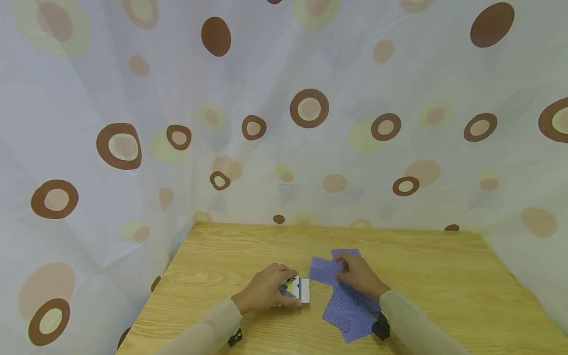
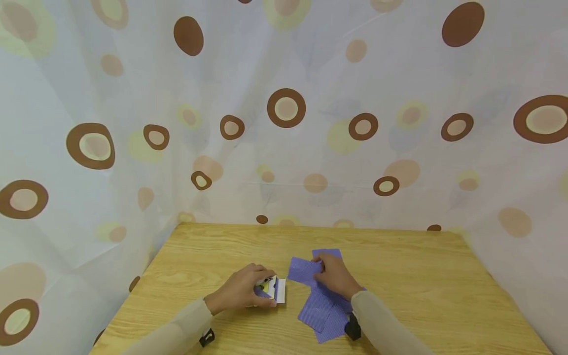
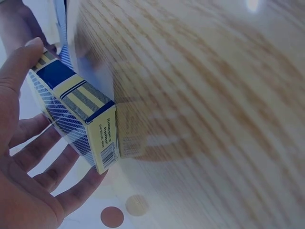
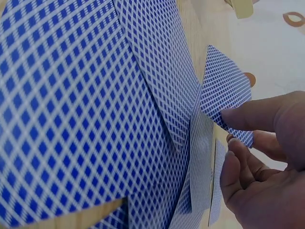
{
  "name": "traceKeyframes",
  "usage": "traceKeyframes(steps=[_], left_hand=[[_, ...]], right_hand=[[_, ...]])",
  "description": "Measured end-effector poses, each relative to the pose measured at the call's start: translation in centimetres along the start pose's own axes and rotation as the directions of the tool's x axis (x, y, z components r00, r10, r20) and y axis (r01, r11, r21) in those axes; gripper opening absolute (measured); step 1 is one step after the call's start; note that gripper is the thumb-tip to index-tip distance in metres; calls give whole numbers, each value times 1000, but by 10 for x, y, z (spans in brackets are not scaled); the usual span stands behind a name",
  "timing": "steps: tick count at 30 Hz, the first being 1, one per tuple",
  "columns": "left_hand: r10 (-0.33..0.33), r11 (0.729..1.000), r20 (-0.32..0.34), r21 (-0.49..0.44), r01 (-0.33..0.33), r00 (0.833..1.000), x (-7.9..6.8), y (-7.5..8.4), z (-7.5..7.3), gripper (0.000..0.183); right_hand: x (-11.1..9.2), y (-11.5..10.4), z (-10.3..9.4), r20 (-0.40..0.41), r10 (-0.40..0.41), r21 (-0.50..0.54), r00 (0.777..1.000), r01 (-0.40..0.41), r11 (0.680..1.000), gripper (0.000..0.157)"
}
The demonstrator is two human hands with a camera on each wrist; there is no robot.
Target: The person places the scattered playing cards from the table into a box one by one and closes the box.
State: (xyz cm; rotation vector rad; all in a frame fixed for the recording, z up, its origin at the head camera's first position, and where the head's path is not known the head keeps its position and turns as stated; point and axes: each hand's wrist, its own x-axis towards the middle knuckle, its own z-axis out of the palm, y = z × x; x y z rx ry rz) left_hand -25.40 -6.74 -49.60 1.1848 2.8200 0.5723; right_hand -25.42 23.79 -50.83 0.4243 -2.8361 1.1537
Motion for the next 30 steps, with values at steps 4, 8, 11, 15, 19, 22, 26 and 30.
traceKeyframes(steps=[4, 8, 11, 15, 19, 22, 26, 30], left_hand=[[1, 1000, -2, 4, -1, 1000, 0, 0, 0, 79], [1, 1000, -1, 1, -1, 1000, -1, -1, -1, 78], [2, 1000, -2, -2, -2, 1000, 0, 0, -1, 78], [2, 1000, -3, -1, -2, 1000, 0, 1, -1, 79], [3, 1000, -3, 0, -3, 1000, 0, 1, -2, 78], [4, 1000, -4, 4, -4, 1000, 0, 1, -1, 78], [8, 1000, -6, 11, -7, 1000, -1, 1, 0, 78], [10, 1000, -10, 12, -10, 1000, -1, 1, -1, 77]], right_hand=[[1, 3, 0, 53, -20, 6, 998, 20, 1000, 49], [3, 4, 2, 106, -66, 12, 992, 65, 998, 68], [2, 0, 3, 106, -64, -17, 992, 66, 998, 71], [-2, -4, 4, 82, -13, -101, 997, 21, 995, 77], [-5, -8, 5, 92, -6, -156, 996, 20, 988, 84], [-6, -9, 4, 100, -15, -170, 995, 32, 985, 84], [-7, -7, 4, 101, -6, -170, 995, 23, 985, 83], [-7, -3, 2, 81, -16, -178, 997, 30, 984, 84]])
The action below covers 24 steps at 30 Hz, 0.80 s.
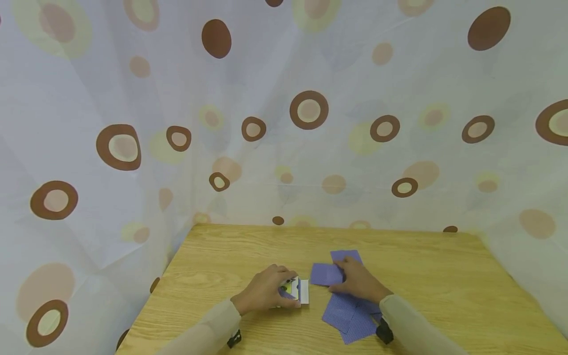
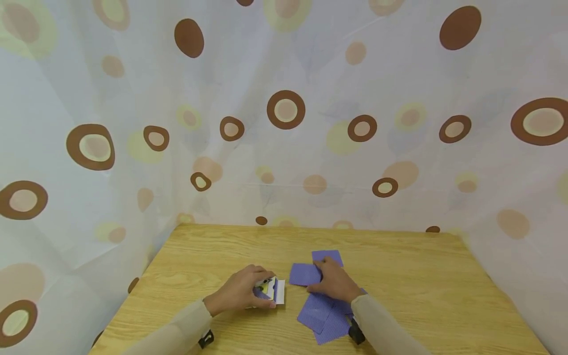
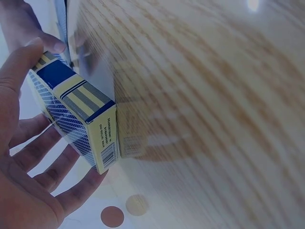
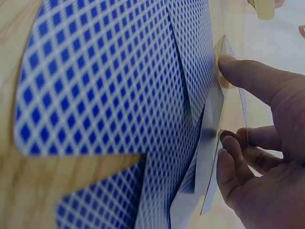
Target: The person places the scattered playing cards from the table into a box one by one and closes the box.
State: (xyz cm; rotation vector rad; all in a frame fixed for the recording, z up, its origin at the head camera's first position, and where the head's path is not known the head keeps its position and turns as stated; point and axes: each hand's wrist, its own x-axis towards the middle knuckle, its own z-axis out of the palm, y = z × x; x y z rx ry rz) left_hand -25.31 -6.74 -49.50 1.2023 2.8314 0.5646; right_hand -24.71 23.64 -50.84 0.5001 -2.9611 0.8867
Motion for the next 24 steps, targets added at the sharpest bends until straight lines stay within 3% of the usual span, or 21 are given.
traceKeyframes(steps=[6, 15, 24], left_hand=[[-7, 1000, 5, -9, 7, 1000, 0, -1, 1, 79], [-15, 1000, 9, -16, 15, 1000, 0, -2, 1, 80], [8, 1000, -1, -4, -8, 1000, 0, -2, 0, 79]], right_hand=[[0, 5, -3, -31, -12, 61, 999, 14, 998, 77], [-4, 15, -6, -45, -74, 17, 996, 75, 997, 71], [-11, 11, -14, -23, -36, 11, 999, 37, 999, 72]])
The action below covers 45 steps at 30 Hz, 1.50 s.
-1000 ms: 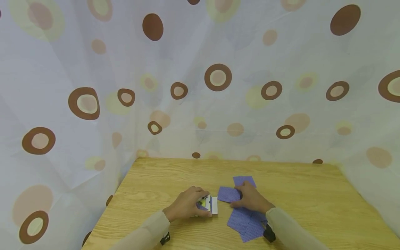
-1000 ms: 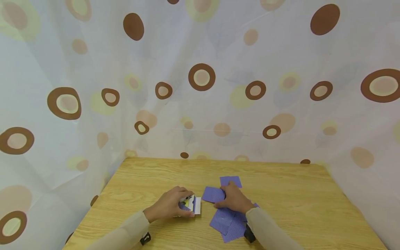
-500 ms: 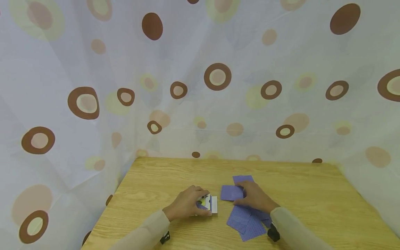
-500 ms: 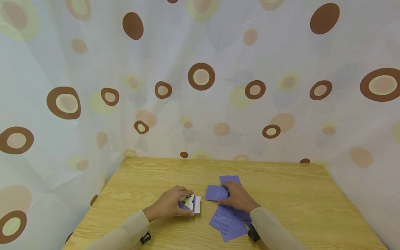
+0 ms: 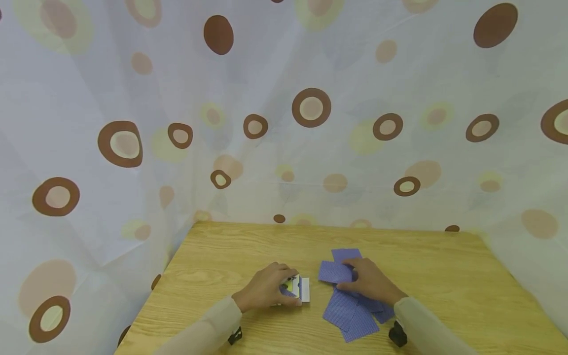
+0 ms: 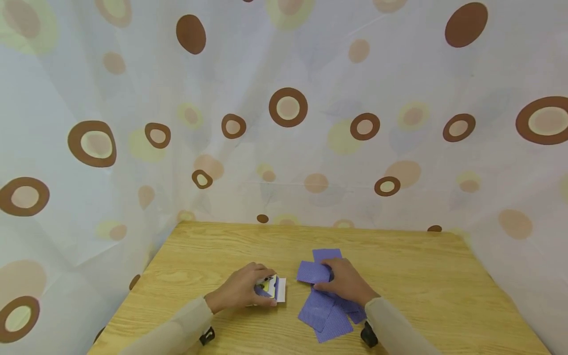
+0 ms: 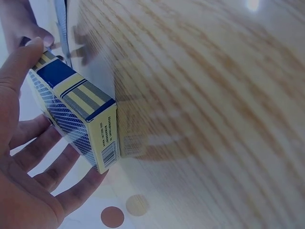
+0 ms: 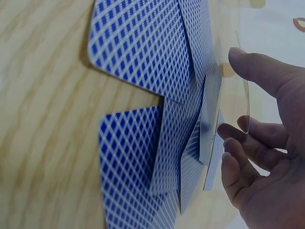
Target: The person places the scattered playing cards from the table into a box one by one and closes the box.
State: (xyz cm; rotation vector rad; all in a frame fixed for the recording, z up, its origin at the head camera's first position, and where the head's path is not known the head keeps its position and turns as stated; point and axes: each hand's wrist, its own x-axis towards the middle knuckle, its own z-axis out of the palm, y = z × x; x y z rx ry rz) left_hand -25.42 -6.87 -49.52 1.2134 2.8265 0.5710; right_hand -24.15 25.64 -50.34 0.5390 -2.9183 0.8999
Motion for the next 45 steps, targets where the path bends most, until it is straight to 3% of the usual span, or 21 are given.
traceKeyframes(steps=[12, 23, 45], left_hand=[[23, 1000, -10, -3, -23, 1000, 0, 0, -1, 77], [5, 1000, -2, -1, -5, 1000, 2, -1, 1, 79], [0, 1000, -1, -4, 0, 1000, 1, 2, -1, 77]], right_hand=[[-6, -6, -8, 18, 10, -20, 1000, -9, 1000, 73], [-12, -13, -11, 28, 5, -9, 1000, -5, 1000, 77], [-20, -30, -14, 33, -46, 19, 998, 45, 999, 78]])
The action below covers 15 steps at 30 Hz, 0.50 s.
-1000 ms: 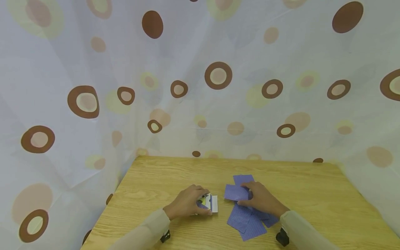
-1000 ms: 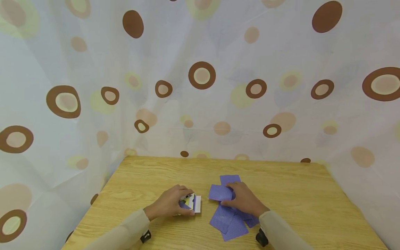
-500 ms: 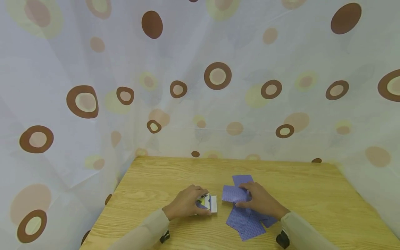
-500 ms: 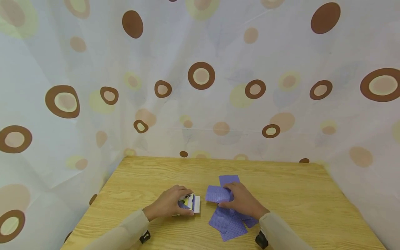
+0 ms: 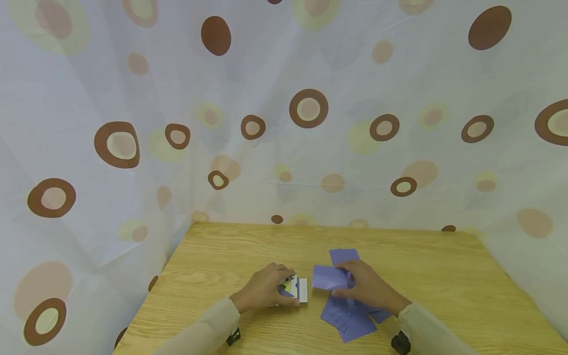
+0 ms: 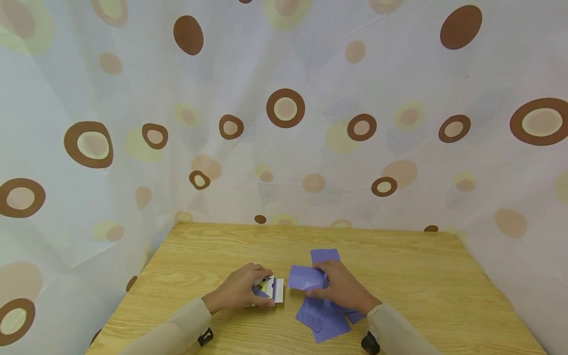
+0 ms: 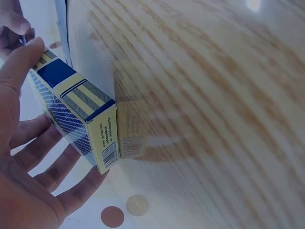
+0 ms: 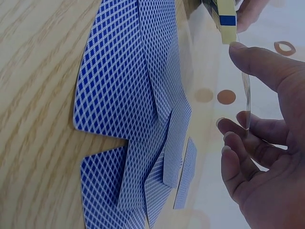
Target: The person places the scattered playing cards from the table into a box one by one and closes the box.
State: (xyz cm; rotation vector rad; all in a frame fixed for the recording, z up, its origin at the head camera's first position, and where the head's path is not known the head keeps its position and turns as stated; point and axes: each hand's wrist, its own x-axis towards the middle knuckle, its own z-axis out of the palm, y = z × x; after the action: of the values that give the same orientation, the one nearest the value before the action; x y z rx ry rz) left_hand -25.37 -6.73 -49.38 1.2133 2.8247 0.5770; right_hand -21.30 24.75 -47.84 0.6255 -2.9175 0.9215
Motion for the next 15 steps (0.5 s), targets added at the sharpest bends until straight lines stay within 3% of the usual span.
traceKeyframes(steps=[15], left_hand=[[-6, 1000, -1, -16, 6, 1000, 0, 0, 0, 77]], right_hand=[[0, -7, 2, 9, -5, -18, 1000, 5, 1000, 79]])
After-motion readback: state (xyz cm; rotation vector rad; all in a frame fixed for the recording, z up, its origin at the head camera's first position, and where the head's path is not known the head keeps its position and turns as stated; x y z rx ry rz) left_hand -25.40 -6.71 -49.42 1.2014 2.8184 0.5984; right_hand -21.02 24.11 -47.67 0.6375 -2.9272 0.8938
